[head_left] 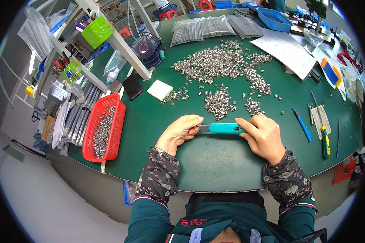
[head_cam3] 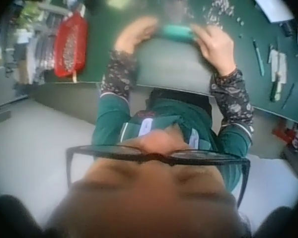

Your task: The worker is using a utility knife to scrape or clean small metal components on a workbench.

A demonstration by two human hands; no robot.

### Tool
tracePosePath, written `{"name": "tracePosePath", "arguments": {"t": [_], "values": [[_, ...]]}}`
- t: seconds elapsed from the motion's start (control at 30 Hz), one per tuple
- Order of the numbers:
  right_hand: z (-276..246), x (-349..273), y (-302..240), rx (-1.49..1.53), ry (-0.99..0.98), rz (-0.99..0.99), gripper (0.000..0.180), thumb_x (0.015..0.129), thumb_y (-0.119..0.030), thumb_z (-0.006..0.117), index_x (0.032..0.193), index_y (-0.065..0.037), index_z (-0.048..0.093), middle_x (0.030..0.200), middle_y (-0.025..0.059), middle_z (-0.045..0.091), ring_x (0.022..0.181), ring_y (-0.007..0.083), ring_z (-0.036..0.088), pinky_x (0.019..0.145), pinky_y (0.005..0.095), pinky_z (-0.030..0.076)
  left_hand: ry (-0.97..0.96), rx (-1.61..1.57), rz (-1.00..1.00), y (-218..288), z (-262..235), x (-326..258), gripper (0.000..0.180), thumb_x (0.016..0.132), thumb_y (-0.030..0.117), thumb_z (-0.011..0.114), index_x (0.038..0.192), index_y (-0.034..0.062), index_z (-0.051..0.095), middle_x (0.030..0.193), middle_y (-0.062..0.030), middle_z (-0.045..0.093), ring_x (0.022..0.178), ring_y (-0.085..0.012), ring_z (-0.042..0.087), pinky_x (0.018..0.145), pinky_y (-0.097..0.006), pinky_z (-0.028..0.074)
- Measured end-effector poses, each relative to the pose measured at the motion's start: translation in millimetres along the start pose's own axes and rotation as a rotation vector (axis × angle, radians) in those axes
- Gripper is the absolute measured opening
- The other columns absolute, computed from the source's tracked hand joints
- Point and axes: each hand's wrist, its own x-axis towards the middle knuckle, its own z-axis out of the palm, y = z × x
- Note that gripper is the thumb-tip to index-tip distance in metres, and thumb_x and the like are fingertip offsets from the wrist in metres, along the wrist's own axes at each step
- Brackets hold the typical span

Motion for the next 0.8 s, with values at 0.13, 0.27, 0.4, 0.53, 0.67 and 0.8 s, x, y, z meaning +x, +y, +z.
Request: {"name": "tracePosePath", "arguments": {"t": [0.13, 0.27, 0.4, 0.53, 0.67, 0.8], "values": [[-1.4, 3.3, -1.8, -0.062, 0.005, -0.035, 0.042, 0.063, -0.012, 0.071, 0.105, -0.012, 0.064, 0.070, 0.0045, 0.049, 0.064, 0.0214, 0.051, 0.056, 0.0337, 0.041, -0.028, -0.004, -0.009, -2.0, -5.6, 0.7, 0.027, 0.090, 0.025, 0.056, 0.069, 0.0096, 0.049, 0.051, 0.0038, 0.039, 0.040, -0.0018, 0.024, 0.034, -0.018, 0.016], [-2.7, 1.5, 1.5, 0.029, 0.028, -0.003, 0.042, 0.065, -0.013, 0.072, 0.105, -0.011, 0.062, 0.069, 0.0047, 0.047, 0.062, 0.0216, 0.051, 0.054, 0.0340, 0.041, -0.051, -0.092, 0.086, -5.0, -1.6, 2.2, 0.026, 0.092, 0.027, 0.054, 0.074, 0.0079, 0.051, 0.056, 0.0037, 0.041, 0.042, -0.0015, 0.026, 0.035, -0.017, 0.017], [3.4, -2.1, -0.2, 0.213, 0.012, 0.159, 0.037, 0.069, -0.013, 0.071, 0.105, -0.010, 0.063, 0.068, 0.0068, 0.049, 0.059, 0.0236, 0.051, 0.052, 0.0349, 0.042, -0.023, -0.221, 0.271, -8.1, -1.6, 3.6, 0.022, 0.094, 0.026, 0.051, 0.085, 0.0053, 0.052, 0.066, 0.0021, 0.044, 0.048, -0.0019, 0.032, 0.039, -0.015, 0.022], [9.2, -5.3, 0.1, 0.308, -0.008, 0.274, 0.033, 0.073, -0.016, 0.068, 0.106, -0.010, 0.063, 0.069, 0.0085, 0.052, 0.060, 0.0256, 0.054, 0.054, 0.0353, 0.043, 0.001, -0.359, 0.354, -8.7, 0.8, 6.0, 0.014, 0.093, 0.019, 0.052, 0.087, 0.0056, 0.053, 0.077, -0.0013, 0.050, 0.052, -0.0019, 0.035, 0.038, -0.014, 0.025], [11.9, -6.0, 0.1, 0.385, -0.036, 0.343, 0.032, 0.075, -0.018, 0.067, 0.105, -0.010, 0.063, 0.071, 0.0094, 0.055, 0.061, 0.0266, 0.056, 0.056, 0.0357, 0.045, 0.031, -0.352, 0.406, -11.5, -1.3, 8.8, 0.009, 0.091, 0.014, 0.054, 0.092, 0.0054, 0.055, 0.082, -0.0024, 0.054, 0.052, -0.0028, 0.036, 0.038, -0.014, 0.026], [15.9, -7.7, 2.8, 0.454, -0.067, 0.356, 0.031, 0.077, -0.019, 0.066, 0.107, -0.010, 0.063, 0.072, 0.0103, 0.057, 0.062, 0.0267, 0.056, 0.057, 0.0354, 0.045, -0.017, -0.350, 0.433, -15.9, -3.2, 13.3, 0.009, 0.091, 0.014, 0.055, 0.094, 0.0055, 0.056, 0.081, -0.0014, 0.053, 0.053, -0.0031, 0.036, 0.038, -0.014, 0.026]]}}
